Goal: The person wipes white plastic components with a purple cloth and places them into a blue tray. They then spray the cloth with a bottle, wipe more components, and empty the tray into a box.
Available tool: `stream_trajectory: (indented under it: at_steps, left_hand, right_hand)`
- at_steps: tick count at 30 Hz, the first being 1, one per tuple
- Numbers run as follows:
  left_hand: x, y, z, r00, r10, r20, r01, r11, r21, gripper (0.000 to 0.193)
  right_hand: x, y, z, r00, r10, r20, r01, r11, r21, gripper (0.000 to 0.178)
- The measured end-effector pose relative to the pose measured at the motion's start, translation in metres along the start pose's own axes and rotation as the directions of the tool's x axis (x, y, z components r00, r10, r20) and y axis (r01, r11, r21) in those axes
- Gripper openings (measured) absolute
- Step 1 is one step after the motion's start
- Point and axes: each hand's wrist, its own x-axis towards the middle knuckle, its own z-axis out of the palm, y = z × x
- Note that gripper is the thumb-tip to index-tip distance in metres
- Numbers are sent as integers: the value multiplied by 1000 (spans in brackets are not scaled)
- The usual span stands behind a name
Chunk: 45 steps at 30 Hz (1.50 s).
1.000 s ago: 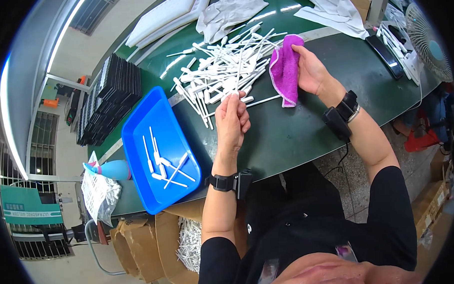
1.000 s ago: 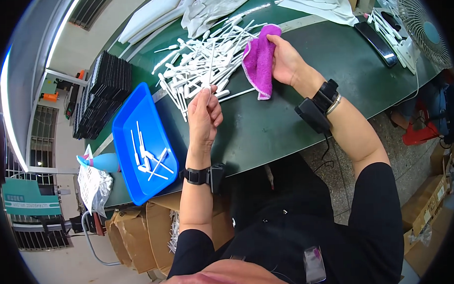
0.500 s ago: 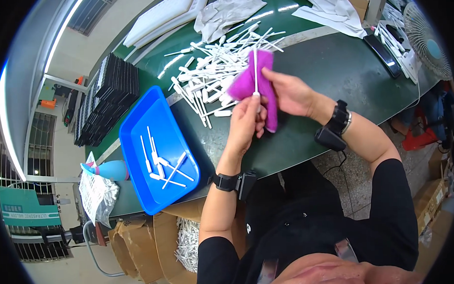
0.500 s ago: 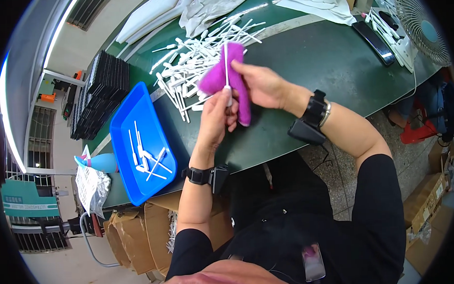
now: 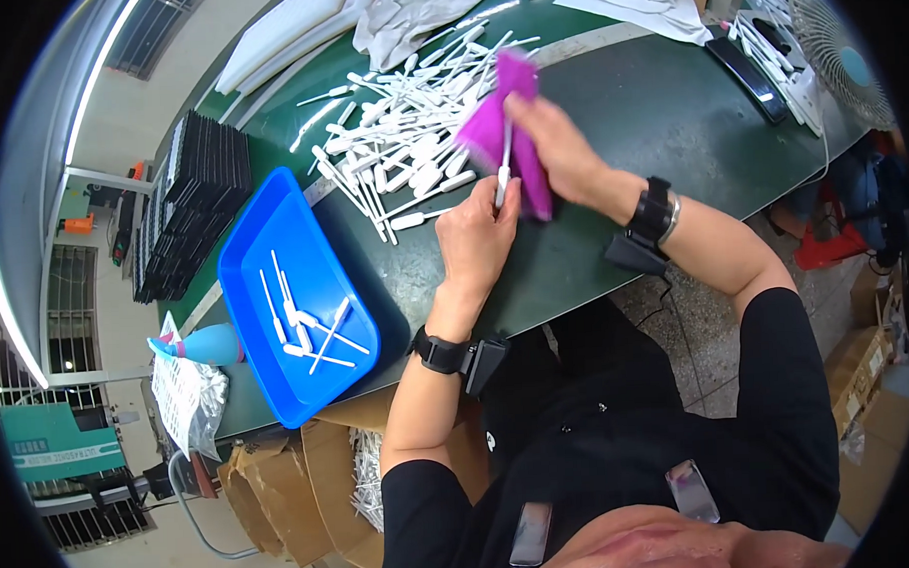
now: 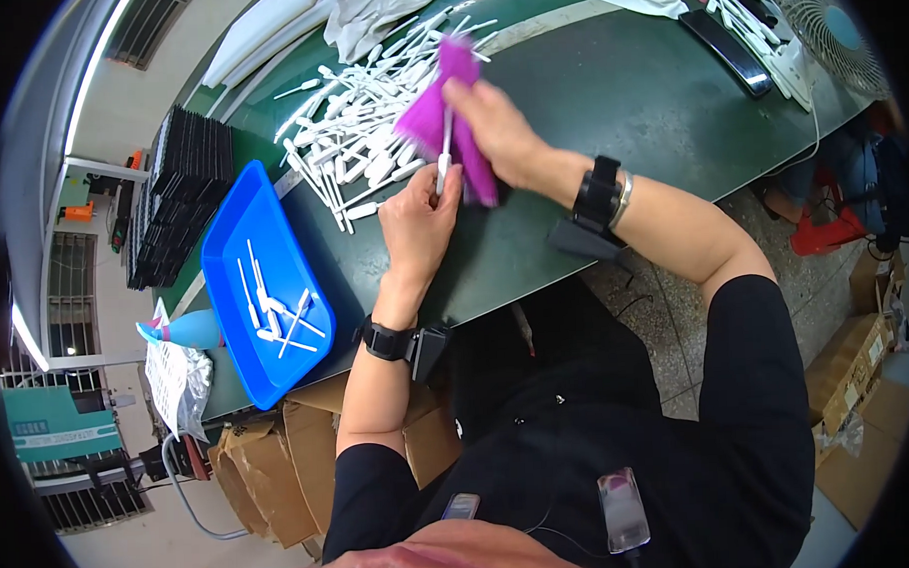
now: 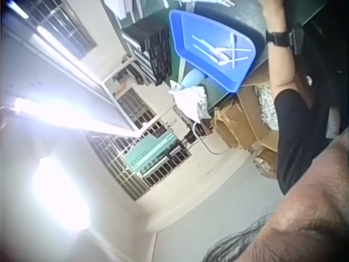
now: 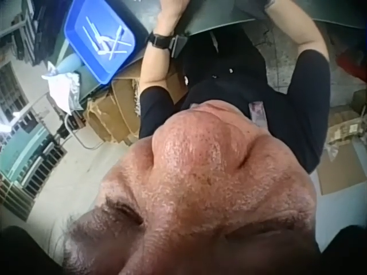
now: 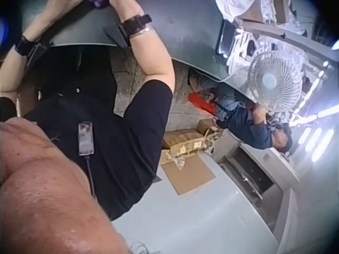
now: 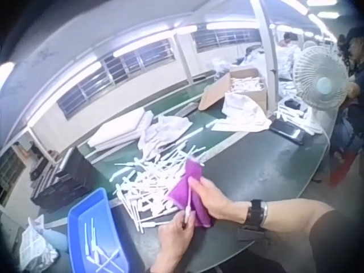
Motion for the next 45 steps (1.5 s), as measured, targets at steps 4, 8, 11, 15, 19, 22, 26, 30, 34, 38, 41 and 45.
stream_trajectory:
  at_steps: [4,8,11,15,19,22,26,30,34,38,41,45]
  left_hand:
    - [6,-10,-11,999,-25,-37,23,999,-43,26]
    - [14,-19,-30,923,-301,-238,87,768,-635,25]
    - [17,-17,-30,916,-375,-145,203,742,-639,28]
    - [9,0,-42,856,-514,63,310,411,-857,36]
    - [9,-5,-48,832,-541,-124,220,526,-821,38]
    - [5,-11,-77,590,-711,-382,137,555,-821,41]
    - [-15,-40,-167,506,-309,-805,235,948,-216,43]
    - [-30,-66,-197,786,68,-614,260,866,428,23]
    - [-27,-46,-157,909,99,-406,146,834,531,14]
    - [-25,-38,-92,998,60,-5,-51,883,467,11]
    - [-16,-46,-84,997,-20,68,-15,879,477,14]
    - [-10,-59,-78,989,33,145,-107,834,542,18]
  right_hand:
    - [-11,2,17,957,153,246,-140,988,-71,28]
    - [-7,-27,0,878,397,268,-322,904,-282,32]
    - [-17,-13,10,791,373,485,-46,827,-560,36]
    - [-21,-9,8,709,456,538,-222,868,-444,36]
    - [-20,-22,5,625,594,507,-367,797,-481,35]
    - [-21,-22,-5,756,387,528,-78,854,-514,31]
    - [-2,-33,-9,885,349,308,-182,869,-461,32]
    - [3,-39,-9,904,386,184,-329,902,-280,32]
    - [5,-31,-9,921,367,134,-314,899,-305,35]
    - [4,-28,-6,944,328,44,-307,917,-254,33]
    - [9,-29,-20,953,302,-24,-300,928,-221,32]
    - [16,-38,-25,969,245,-20,-245,959,-139,32]
